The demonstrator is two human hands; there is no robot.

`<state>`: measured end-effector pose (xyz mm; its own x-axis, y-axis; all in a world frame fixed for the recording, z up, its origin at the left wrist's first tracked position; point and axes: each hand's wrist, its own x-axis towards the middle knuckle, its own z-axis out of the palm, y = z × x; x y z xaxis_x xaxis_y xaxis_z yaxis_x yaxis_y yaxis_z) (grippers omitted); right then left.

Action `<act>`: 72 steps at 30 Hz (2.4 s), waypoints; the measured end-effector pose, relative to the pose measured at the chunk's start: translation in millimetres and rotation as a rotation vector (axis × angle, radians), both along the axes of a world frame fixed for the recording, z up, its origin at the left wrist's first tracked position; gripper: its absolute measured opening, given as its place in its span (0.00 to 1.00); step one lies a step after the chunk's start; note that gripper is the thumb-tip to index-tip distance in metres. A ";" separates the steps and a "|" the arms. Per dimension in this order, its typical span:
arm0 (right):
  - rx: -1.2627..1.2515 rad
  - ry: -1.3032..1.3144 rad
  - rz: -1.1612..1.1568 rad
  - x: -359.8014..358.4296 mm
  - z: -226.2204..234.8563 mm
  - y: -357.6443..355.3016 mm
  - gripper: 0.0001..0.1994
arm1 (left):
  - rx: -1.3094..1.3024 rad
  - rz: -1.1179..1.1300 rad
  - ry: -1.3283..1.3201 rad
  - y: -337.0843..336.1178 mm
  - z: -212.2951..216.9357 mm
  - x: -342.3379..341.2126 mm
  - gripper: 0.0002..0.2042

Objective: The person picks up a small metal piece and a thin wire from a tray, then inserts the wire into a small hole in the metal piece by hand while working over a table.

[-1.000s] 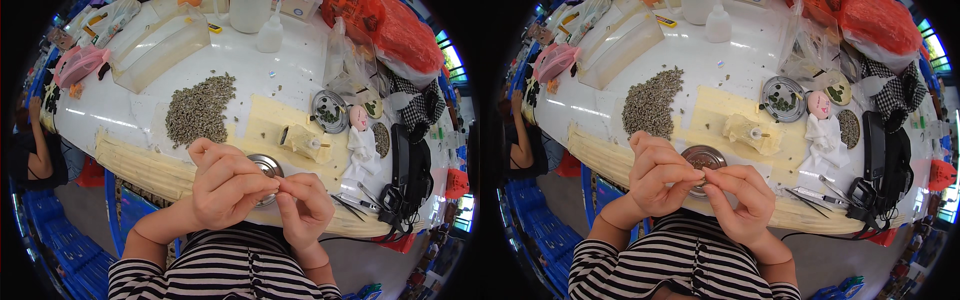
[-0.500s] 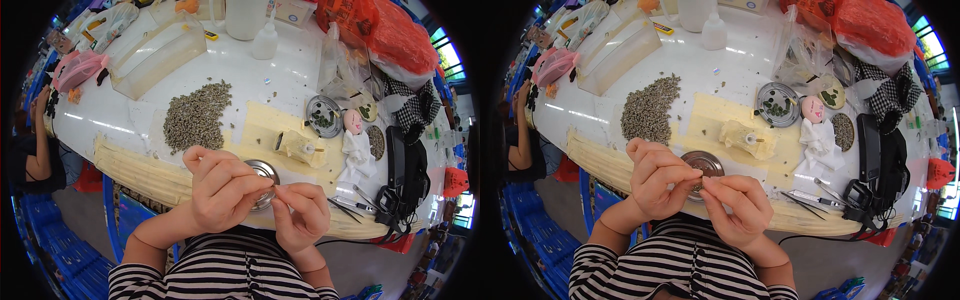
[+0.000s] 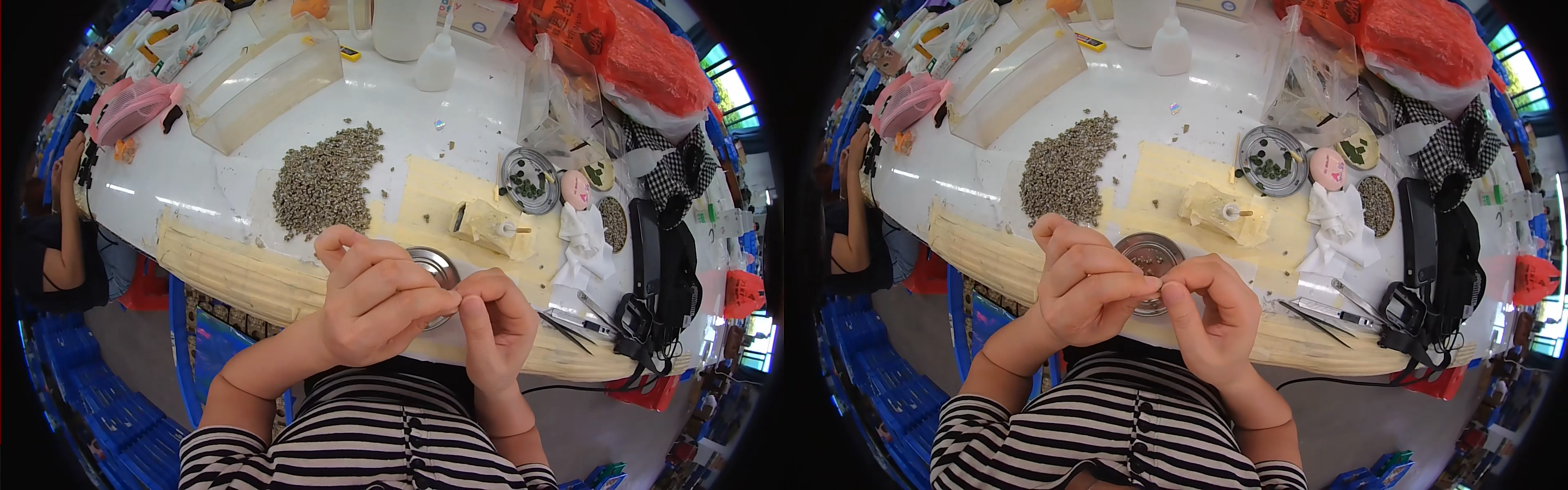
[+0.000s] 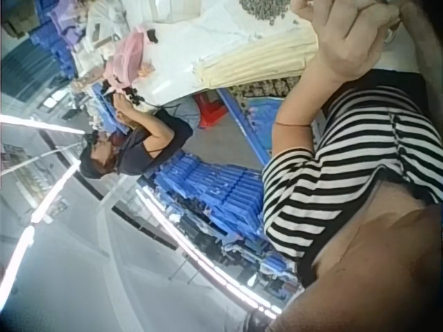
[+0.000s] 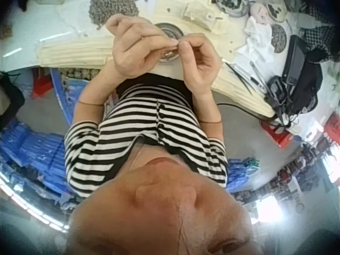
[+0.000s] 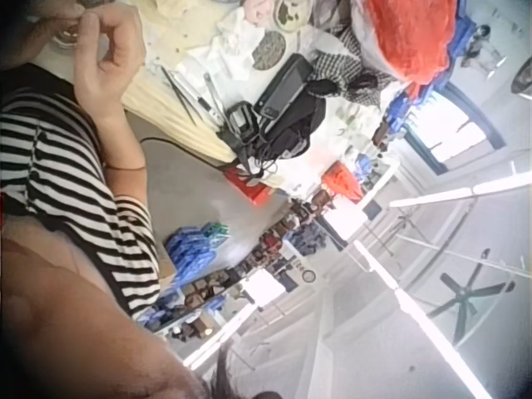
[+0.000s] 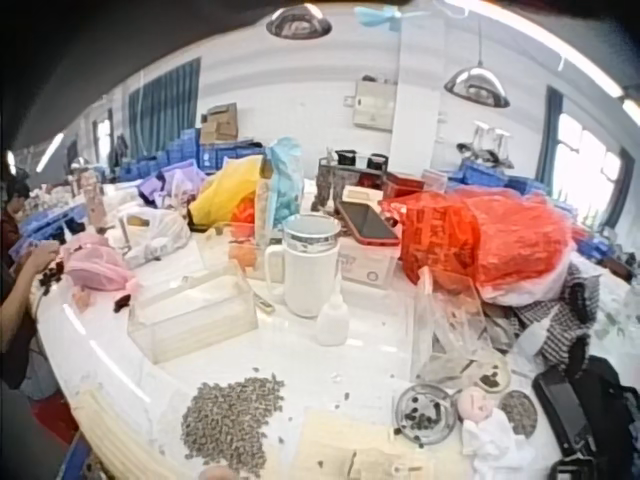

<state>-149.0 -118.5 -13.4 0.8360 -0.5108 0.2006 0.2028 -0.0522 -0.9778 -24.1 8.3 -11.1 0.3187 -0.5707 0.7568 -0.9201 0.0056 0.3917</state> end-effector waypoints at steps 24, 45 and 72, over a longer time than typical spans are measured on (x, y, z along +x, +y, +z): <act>0.029 -0.037 -0.037 4.9 -3.3 8.2 0.05 | -0.103 0.012 -0.054 -8.6 -2.2 4.7 0.10; -0.557 0.001 -0.186 4.3 8.4 2.5 0.13 | 0.055 0.115 0.104 -3.7 4.2 -4.0 0.12; -0.746 -0.073 -0.206 0.3 7.8 2.5 0.14 | 0.068 0.150 -0.005 -0.2 1.8 -7.9 0.15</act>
<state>-148.7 -116.0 -5.7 0.7099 -0.3629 0.6037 0.1804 -0.7348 -0.6539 -32.0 8.1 -9.3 0.4009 -0.5668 0.7198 -0.9104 -0.1584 0.3823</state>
